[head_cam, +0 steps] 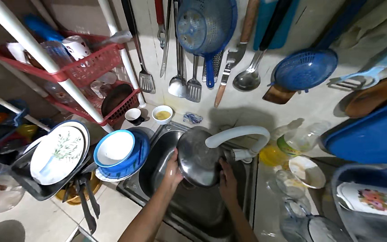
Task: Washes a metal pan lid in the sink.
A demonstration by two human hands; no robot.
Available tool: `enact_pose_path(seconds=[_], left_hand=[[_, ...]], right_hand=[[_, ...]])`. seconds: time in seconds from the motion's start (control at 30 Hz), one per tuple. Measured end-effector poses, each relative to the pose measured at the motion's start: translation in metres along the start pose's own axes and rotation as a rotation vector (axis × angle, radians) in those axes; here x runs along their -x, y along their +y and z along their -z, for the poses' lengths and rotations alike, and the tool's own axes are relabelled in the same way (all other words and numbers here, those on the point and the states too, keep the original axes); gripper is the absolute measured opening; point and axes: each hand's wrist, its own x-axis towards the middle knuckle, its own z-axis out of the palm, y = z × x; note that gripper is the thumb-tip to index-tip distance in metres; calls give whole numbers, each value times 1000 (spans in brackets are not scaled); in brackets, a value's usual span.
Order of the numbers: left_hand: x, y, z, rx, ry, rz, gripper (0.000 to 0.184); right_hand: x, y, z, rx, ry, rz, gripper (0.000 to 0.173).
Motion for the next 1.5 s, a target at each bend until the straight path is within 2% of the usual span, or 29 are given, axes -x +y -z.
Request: enact_pose_path(seconds=[0.1,0.23,0.3,0.37,0.5,0.57,0.67,0.77,0.9,1.0,1.07,1.13,1.27,1.3,1.37,1.5], left_hand=[[7,7,15,-220,-2,25,49],[13,5,32,-642,-11,-4,43],[11,4,43,-794,-68,-71,38],[9,2,53,-890,-117,-112,37],[1,-2,66,-1018,-170,-147,36],[-3,-2,69,-1035,-177,-149,36],[-4,2,70,-1042,-167,-134,36],[-6,3,67,-1022,-165,-116,37],[-11,-4,53,-993,-182,-126,36],[-15,-13,39,-996,-216,-127,37],[-18,-18,30,-1021,-255,-125,34],[-23,-25,23,-1062,-326,-145,30],[-26,-35,7,-1124,-424,-144,21],[-25,-37,4,-1125,-435,-136,20],[-22,-39,-1,-1112,-443,-119,18],[-11,-38,-14,-1059,-379,-58,12]], right_hand=[[-7,-1,3,69,-123,6,43],[-21,-6,1,64,-113,-13,42],[-35,-18,7,-30,-145,-123,42],[-51,-33,11,-266,-188,-259,43],[-73,-65,4,-1101,-221,-614,39],[-80,-64,-2,-1299,-294,-675,33],[-87,-68,-8,-1164,-382,-652,44],[-96,-73,-10,-1133,-470,-616,37],[-109,-81,-9,-887,-583,-622,29],[-114,-88,-9,-821,-581,-694,21],[-116,-95,-11,-685,-547,-723,31],[-116,-95,-13,-545,-533,-659,33],[-115,-101,-12,-316,-512,-527,24],[-114,-104,-10,-268,-516,-501,27],[-111,-106,-7,-239,-520,-443,35],[-106,-109,-4,-162,-550,-357,35]])
